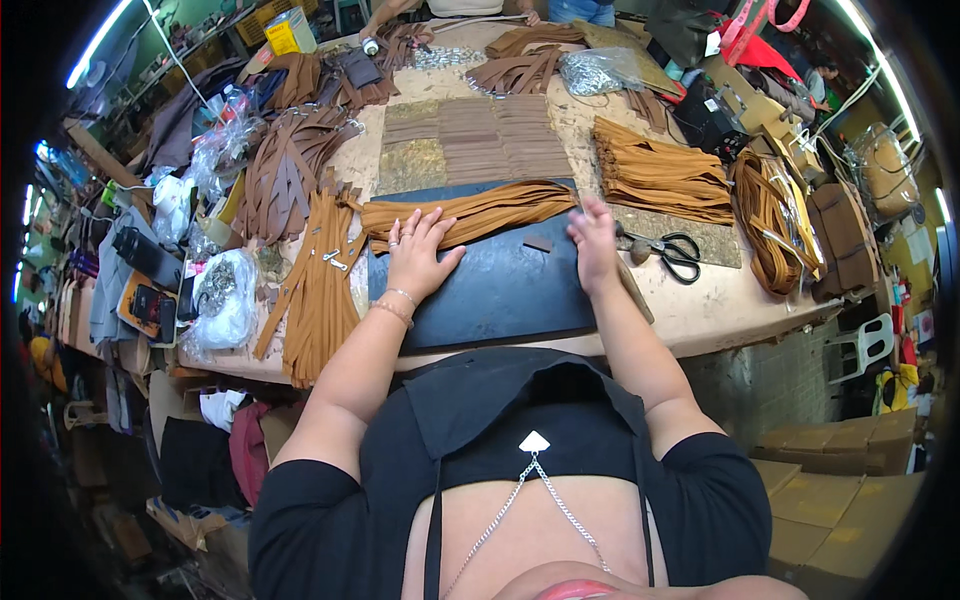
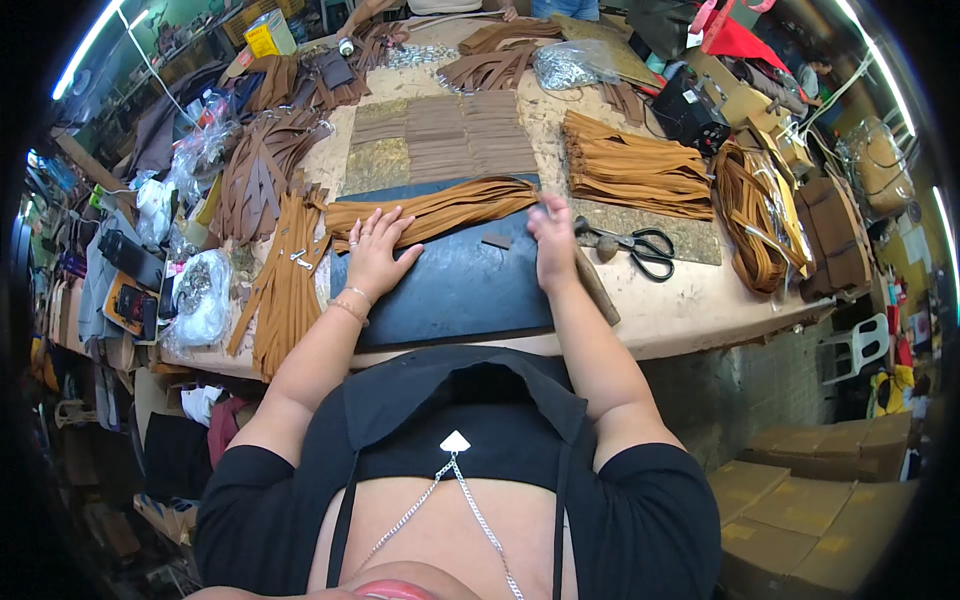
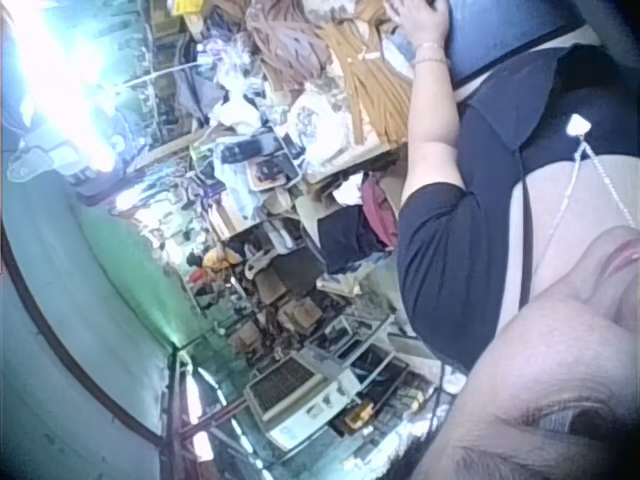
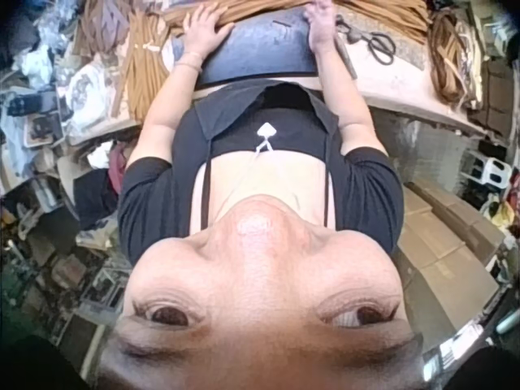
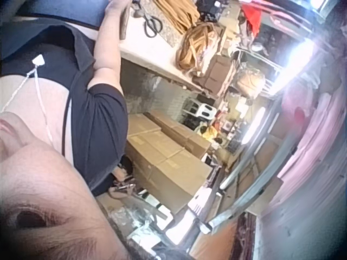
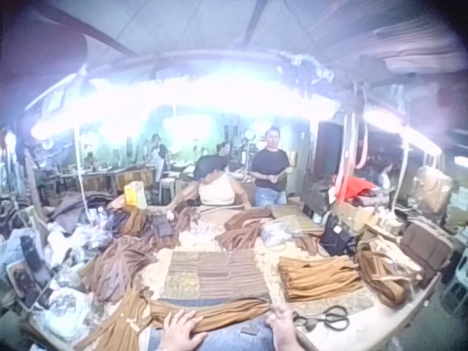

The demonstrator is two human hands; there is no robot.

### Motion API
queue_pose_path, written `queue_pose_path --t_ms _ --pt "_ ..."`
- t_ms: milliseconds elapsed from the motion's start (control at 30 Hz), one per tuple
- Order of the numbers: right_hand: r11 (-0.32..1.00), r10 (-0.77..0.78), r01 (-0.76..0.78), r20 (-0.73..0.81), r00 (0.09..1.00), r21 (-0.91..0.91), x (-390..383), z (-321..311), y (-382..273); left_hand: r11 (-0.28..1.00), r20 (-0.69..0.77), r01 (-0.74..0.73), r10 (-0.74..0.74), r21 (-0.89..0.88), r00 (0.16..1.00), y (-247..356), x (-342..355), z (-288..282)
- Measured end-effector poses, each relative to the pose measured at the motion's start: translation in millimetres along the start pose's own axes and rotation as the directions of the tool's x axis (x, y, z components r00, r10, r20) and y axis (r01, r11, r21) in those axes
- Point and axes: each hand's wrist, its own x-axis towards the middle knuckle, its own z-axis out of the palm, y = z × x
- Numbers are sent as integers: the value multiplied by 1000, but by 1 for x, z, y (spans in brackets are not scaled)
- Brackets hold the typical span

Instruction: The person organizes leather strips on a workspace and then attaches metal hardware to individual leather pieces by hand.

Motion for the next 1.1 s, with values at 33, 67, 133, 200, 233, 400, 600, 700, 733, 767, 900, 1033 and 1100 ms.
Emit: queue_pose_path --t_ms 33,67,133,200,233,400,600,700,733,767,900,1033,1100 --pt "969 67 -45 -85 994 244 1 10 -27 1000 -5 5 -5 7 1000 -3 -4 3" --pt "878 153 -61 -157 976 475 0 11 -45 1000 -1 13 -13 4 1000 -2 -7 1" --pt "857 142 -162 77 987 490 9 -10 -58 1000 -46 -19 19 -9 999 0 -6 -5" --pt "885 134 -227 244 960 406 18 -24 -38 1000 -76 -24 23 -6 997 -3 -5 0" --pt "942 222 -271 237 946 197 10 -21 -29 1000 -43 -15 15 -3 999 -4 -6 2" --pt "821 66 111 286 956 -560 -37 -2 8 1000 -6 -5 5 16 1000 1 -6 -2" --pt "299 -108 611 611 785 -733 -45 18 -7 1000 -4 17 -17 11 1000 -2 -7 -2" --pt "316 -101 597 600 794 -737 -45 17 -7 999 11 33 -32 -22 999 1 -6 -5" --pt "320 -95 604 610 787 -730 -44 16 -6 999 10 47 -46 -19 999 2 -7 -5" --pt "313 -105 604 605 789 -733 -44 15 -5 999 18 38 -37 -24 999 3 -5 -5" --pt "313 -112 607 607 787 -730 -44 15 -5 999 10 28 -28 -33 1000 -1 -7 -1" --pt "328 -114 609 609 785 -723 -44 16 -5 998 -2 39 -39 -47 999 -1 -8 -2" --pt "321 -116 612 612 783 -722 -44 16 -4 998 -4 36 -36 -50 999 -2 -9 0"
